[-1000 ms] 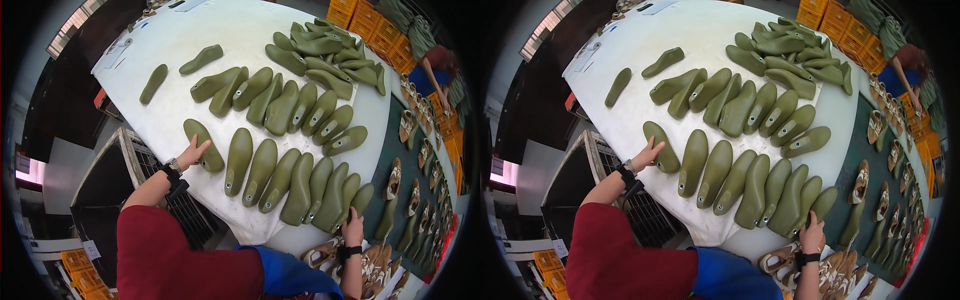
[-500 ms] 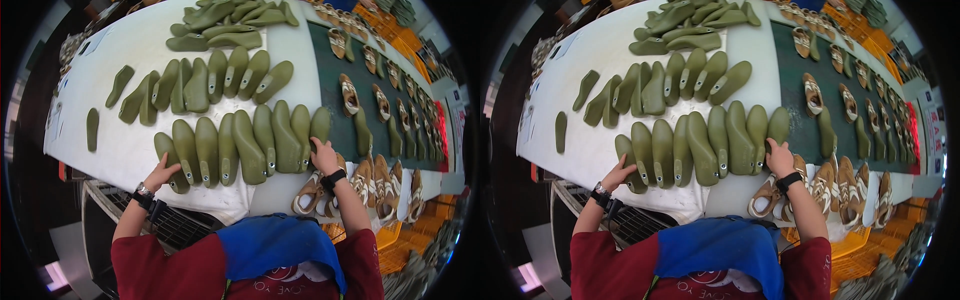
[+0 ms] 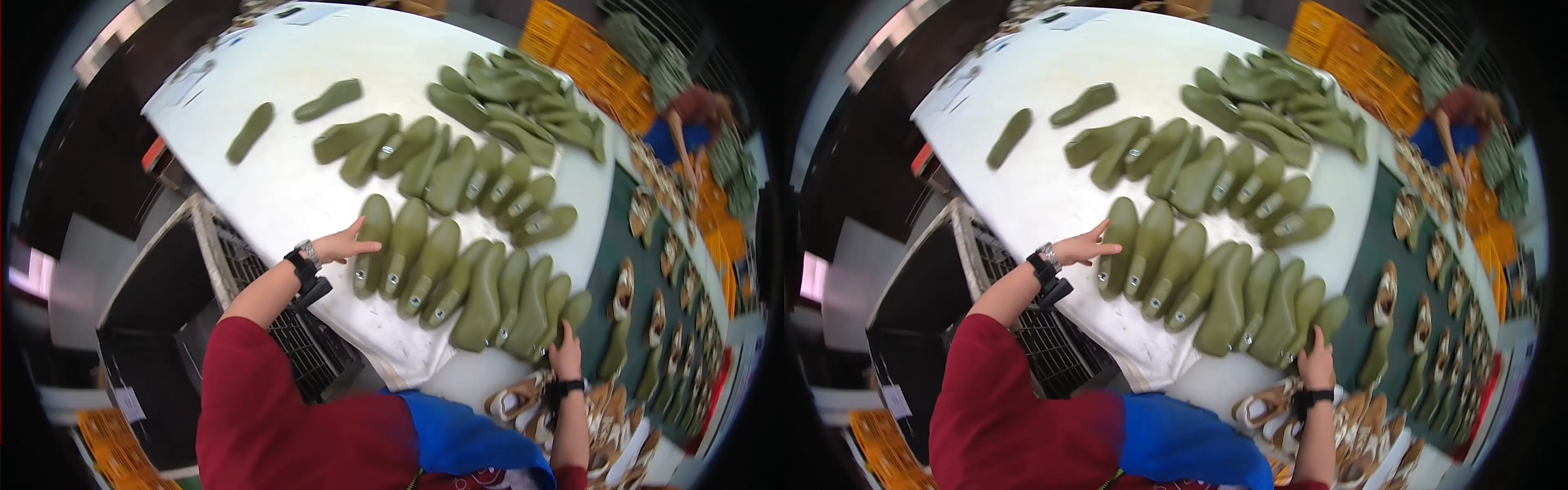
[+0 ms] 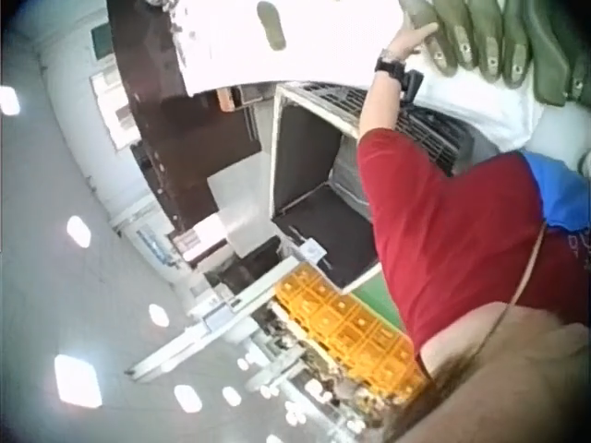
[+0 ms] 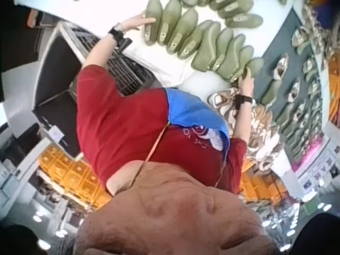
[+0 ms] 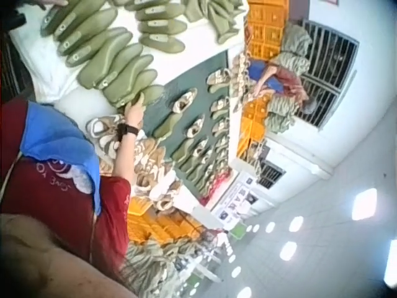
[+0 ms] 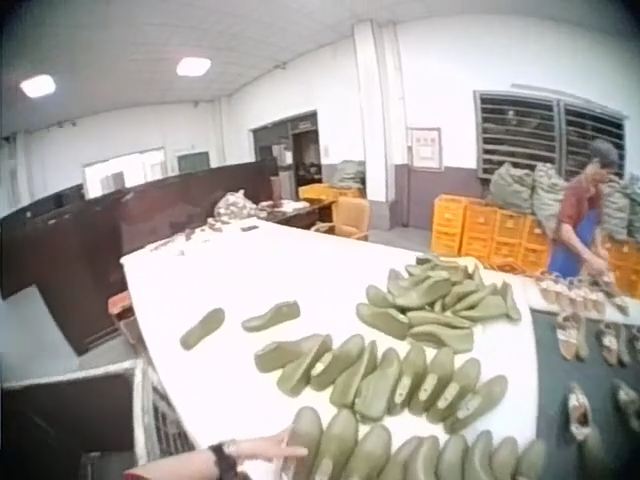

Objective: Organizing shoe lasts and finished shoes on a production line table.

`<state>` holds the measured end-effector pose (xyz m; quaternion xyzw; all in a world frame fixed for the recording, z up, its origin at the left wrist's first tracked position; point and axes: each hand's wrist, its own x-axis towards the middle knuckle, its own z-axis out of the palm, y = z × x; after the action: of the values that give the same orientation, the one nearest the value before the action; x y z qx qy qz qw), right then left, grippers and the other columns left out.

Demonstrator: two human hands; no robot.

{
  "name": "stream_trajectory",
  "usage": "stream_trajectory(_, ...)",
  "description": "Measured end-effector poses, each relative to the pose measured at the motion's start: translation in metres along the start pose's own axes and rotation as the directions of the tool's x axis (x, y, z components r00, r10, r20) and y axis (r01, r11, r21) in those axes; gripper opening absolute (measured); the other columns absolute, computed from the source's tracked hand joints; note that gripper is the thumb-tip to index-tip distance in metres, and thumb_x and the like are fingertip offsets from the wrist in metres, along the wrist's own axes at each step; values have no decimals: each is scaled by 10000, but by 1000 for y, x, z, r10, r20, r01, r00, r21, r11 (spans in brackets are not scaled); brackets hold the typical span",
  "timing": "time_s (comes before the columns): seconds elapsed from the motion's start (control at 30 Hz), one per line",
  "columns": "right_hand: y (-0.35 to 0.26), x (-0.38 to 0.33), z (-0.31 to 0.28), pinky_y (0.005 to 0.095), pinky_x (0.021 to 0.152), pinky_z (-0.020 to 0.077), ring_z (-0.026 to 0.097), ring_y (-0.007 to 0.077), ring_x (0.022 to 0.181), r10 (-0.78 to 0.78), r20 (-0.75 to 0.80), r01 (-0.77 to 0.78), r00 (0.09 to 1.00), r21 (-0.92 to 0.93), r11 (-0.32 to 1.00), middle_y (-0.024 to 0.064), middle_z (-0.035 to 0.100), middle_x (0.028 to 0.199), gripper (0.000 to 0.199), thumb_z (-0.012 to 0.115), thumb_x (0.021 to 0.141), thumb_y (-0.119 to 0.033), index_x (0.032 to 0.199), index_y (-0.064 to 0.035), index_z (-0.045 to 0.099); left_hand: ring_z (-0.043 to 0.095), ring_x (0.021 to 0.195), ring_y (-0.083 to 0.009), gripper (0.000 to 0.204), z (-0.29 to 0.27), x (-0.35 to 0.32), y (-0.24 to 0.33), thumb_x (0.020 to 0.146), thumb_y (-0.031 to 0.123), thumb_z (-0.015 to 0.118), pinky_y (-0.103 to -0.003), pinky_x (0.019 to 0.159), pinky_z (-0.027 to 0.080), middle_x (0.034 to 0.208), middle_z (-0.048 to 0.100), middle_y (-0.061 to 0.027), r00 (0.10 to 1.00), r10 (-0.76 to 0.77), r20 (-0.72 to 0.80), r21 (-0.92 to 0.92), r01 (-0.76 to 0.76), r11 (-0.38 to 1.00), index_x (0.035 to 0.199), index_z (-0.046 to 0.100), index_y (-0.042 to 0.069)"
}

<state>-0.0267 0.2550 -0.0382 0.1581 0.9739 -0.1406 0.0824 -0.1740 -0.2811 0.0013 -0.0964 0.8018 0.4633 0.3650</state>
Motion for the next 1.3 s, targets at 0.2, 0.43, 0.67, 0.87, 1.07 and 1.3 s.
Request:
stream_trajectory(0.2,-1,2,3,477,841,464,541,465,981,-44,14,45,999,-47,998,291,498,1096,725,647,733,-85,1379,-204,341,453,1241,-335,901,-173,51,-81,757,441,678,-343,1031,373,1309,460,-285,708,149,-691,223,12,975,1406,265,-28)
stream_trajectory(0.43,-29,-6,-36,469,927,416,502,474,1072,80,142,-64,987,-112,992,341,463,1218,684,641,762,-156,1387,-204,371,365,1262,-378,688,-292,65,-124,777,153,564,-481,999,393,1394,340,-190,319,-115,-941,22,396,918,1384,265,33)
stream_trajectory(0.67,-40,-5,-33,471,964,388,473,457,1132,92,138,-78,986,-103,992,297,484,1243,683,591,769,-78,1400,-155,341,170,1372,-370,907,-353,96,-144,742,358,668,-570,1060,245,1498,194,-127,77,86,-993,115,576,810,1448,181,65)
stream_trajectory(0.87,-70,-1,-39,466,963,393,474,439,1147,231,180,-209,956,-135,969,278,492,1256,666,590,775,-79,1392,-139,348,524,1152,-309,801,-386,94,-123,784,567,575,-470,991,360,1218,560,-193,163,-92,-982,-11,440,898,1373,368,65)
stream_trajectory(1.07,-65,-5,-37,480,958,394,469,441,1151,229,168,-206,959,-144,968,270,489,1263,660,630,782,-163,1385,-141,361,626,958,-326,652,-379,120,-175,799,497,606,-435,855,474,989,650,-206,-49,349,-936,201,738,644,1318,423,148)
stream_trajectory(1.3,2,-6,-7,447,883,440,526,432,1026,-18,8,19,1000,-52,998,241,510,1126,682,663,700,-65,1328,-129,404,641,861,-351,548,-347,75,-149,690,344,749,-416,749,528,905,653,-209,526,135,-839,420,469,777,1034,521,-16)
